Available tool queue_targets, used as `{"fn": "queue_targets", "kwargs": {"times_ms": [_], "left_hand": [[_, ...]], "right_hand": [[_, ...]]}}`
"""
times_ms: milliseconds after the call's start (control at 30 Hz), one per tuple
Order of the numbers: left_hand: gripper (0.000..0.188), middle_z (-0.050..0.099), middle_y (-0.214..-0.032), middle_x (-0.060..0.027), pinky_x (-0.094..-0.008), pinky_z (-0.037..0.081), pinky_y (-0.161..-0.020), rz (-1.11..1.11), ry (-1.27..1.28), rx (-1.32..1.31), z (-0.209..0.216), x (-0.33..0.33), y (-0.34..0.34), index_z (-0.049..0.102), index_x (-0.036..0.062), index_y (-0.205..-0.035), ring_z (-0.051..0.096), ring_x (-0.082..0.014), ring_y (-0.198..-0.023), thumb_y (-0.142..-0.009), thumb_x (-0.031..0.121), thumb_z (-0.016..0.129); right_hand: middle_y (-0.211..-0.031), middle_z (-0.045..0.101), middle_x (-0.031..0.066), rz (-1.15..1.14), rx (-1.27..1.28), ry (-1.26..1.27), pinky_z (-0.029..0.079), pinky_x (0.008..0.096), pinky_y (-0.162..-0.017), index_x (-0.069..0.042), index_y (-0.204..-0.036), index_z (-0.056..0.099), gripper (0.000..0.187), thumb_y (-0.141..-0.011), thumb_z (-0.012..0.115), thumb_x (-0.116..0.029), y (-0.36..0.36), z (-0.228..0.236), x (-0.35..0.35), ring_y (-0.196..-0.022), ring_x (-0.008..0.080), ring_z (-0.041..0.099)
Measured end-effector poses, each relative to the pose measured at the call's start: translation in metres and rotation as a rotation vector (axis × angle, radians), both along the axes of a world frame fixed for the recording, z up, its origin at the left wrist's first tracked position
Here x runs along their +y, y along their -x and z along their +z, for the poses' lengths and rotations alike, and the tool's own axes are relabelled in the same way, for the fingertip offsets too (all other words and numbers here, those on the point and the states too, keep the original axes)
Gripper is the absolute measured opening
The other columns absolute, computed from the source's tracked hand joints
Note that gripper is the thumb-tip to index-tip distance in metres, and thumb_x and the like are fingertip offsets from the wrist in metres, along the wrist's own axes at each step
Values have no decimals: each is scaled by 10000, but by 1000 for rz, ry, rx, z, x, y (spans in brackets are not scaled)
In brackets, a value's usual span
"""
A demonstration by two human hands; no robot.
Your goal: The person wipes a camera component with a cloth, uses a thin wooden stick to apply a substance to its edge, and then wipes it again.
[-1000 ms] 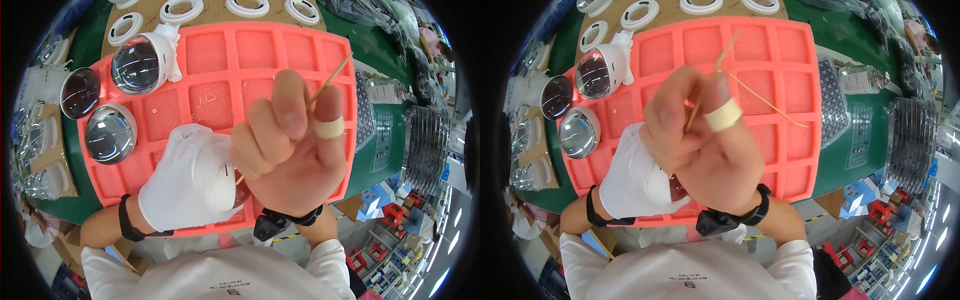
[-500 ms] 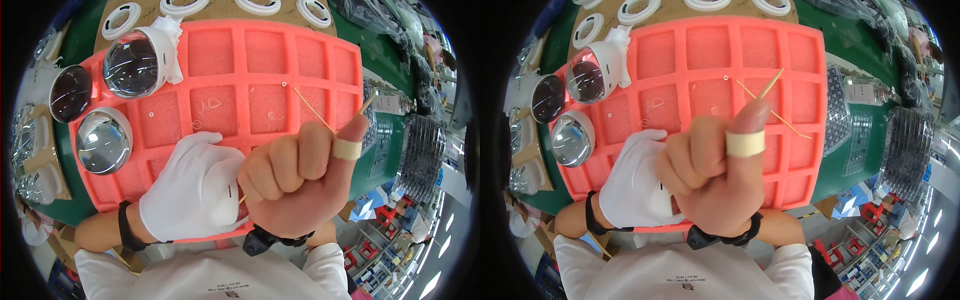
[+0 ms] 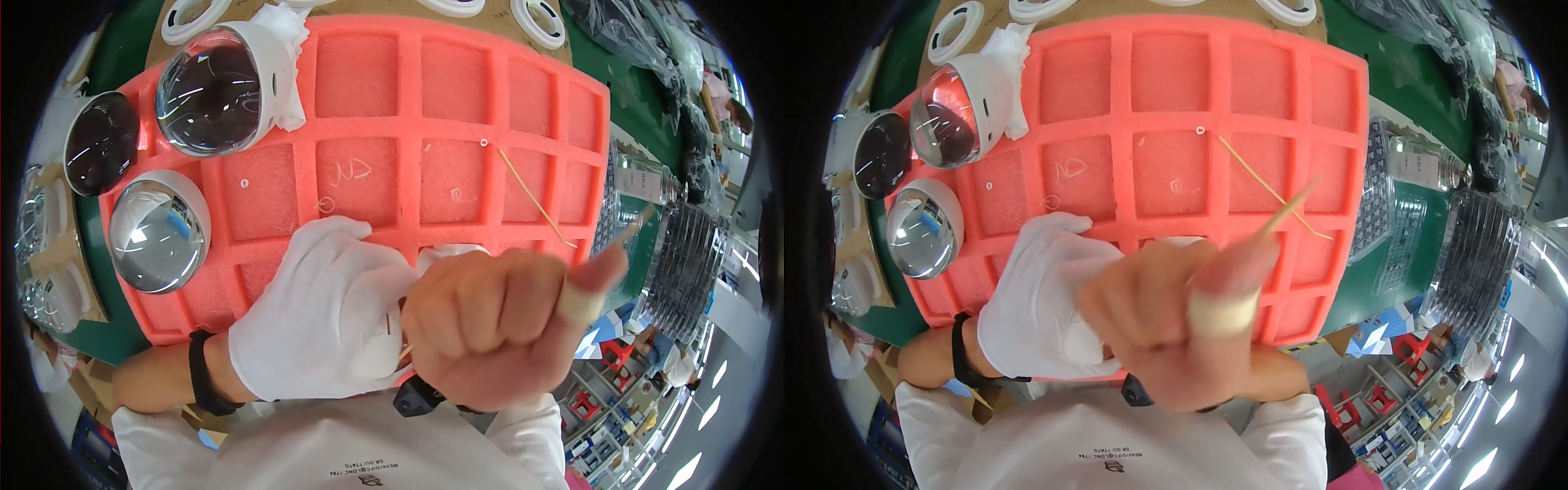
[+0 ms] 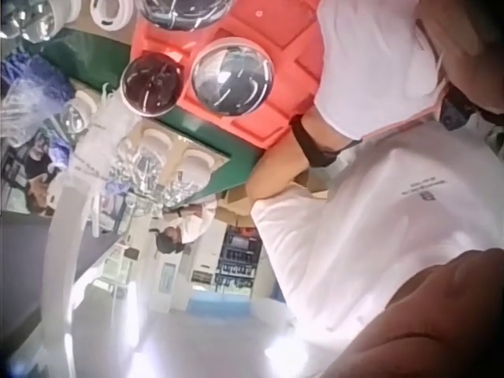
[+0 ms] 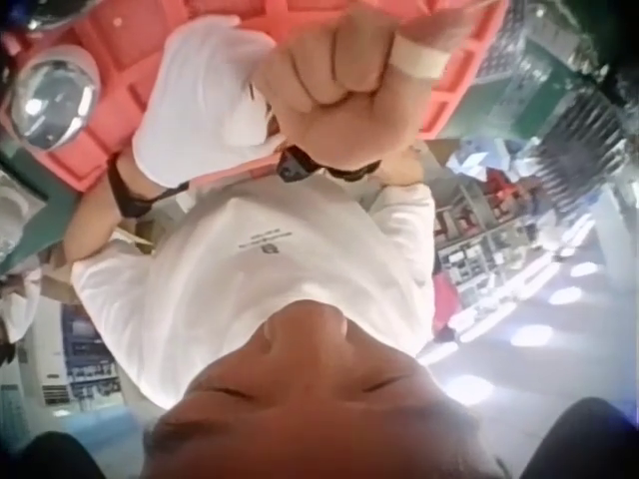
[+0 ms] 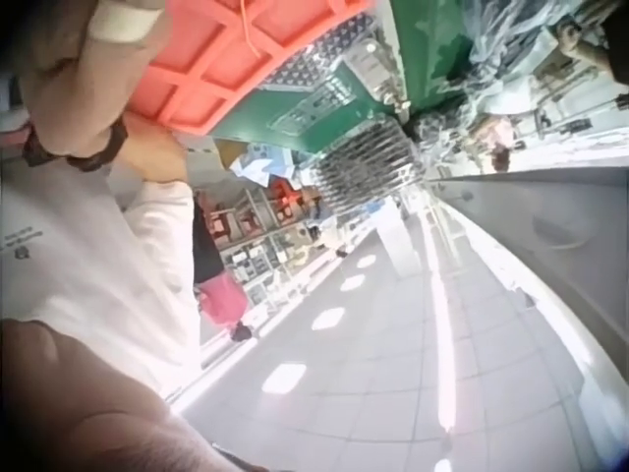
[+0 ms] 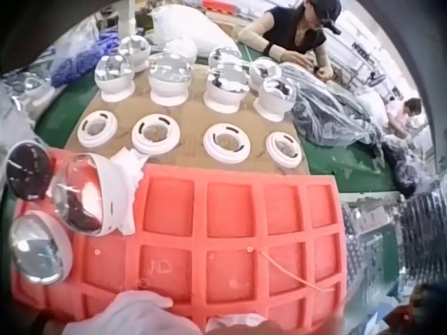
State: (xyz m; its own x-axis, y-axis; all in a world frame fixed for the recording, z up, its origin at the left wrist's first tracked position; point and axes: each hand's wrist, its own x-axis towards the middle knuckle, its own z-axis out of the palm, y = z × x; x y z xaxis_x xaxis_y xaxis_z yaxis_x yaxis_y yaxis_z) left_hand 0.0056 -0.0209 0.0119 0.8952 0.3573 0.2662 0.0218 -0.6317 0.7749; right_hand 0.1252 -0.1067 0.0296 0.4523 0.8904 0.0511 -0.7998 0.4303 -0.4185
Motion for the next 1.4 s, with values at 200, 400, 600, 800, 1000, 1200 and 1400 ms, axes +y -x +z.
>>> {"fn": "queue_targets", "kwargs": {"times_ms": [200,400,600,800,1000,1200,1400], "left_hand": [[380,558,-990,-123,-516,506,-852,51,-54,-46,-4,-2,0,553,10,-1019,542,-324,-820,-668,33,694],[379,555,-992,-113,-517,507,-855,18,-74,-53,-3,-2,0,548,51,-1000,541,-323,-822,-651,44,696],[335,546,-1008,-114,-521,488,-849,14,35,21,2,-1,0,512,83,-975,523,-333,-826,-696,66,696],[383,544,-961,-131,-504,476,-779,43,-33,-60,-7,-5,-2,517,27,-1016,502,-335,-773,-669,0,678],[365,541,-941,-146,-506,483,-761,44,-80,-67,-4,-3,-2,498,5,-982,499,-332,-743,-655,-35,656],[401,535,-996,-135,-518,476,-815,7,-7,-23,0,-2,2,541,2,-1043,505,-336,-789,-671,29,687],[426,520,-970,-116,-492,456,-823,12,4,1,-1,-2,1,569,22,-1067,497,-315,-794,-678,98,726]], "right_hand": [[-494,284,-18,-89,18,-160,171,260,-356,-133,-643,294,635,-1077,200,-588,-1,-9,1,-402,109,206],[-487,321,-11,-110,-140,-79,190,282,-354,-86,-681,339,546,-1062,295,-475,-1,2,-2,-381,129,238],[-481,361,-6,-77,-408,142,232,317,-364,1,-745,439,404,-1044,460,-271,3,11,-3,-353,169,281],[-460,285,-27,-228,-224,74,183,285,-336,-89,-710,398,481,-1048,328,-424,5,10,8,-345,116,212],[-458,263,-29,-71,-264,-5,137,262,-315,-140,-601,280,663,-1069,206,-603,-10,6,6,-343,87,157],[-483,278,-33,-148,-155,82,186,251,-341,-113,-586,317,706,-1057,220,-630,6,14,1,-382,103,220],[-563,365,-1,35,-577,150,243,289,-421,-90,-636,432,528,-972,358,-491,-14,15,4,-477,150,315]]}}
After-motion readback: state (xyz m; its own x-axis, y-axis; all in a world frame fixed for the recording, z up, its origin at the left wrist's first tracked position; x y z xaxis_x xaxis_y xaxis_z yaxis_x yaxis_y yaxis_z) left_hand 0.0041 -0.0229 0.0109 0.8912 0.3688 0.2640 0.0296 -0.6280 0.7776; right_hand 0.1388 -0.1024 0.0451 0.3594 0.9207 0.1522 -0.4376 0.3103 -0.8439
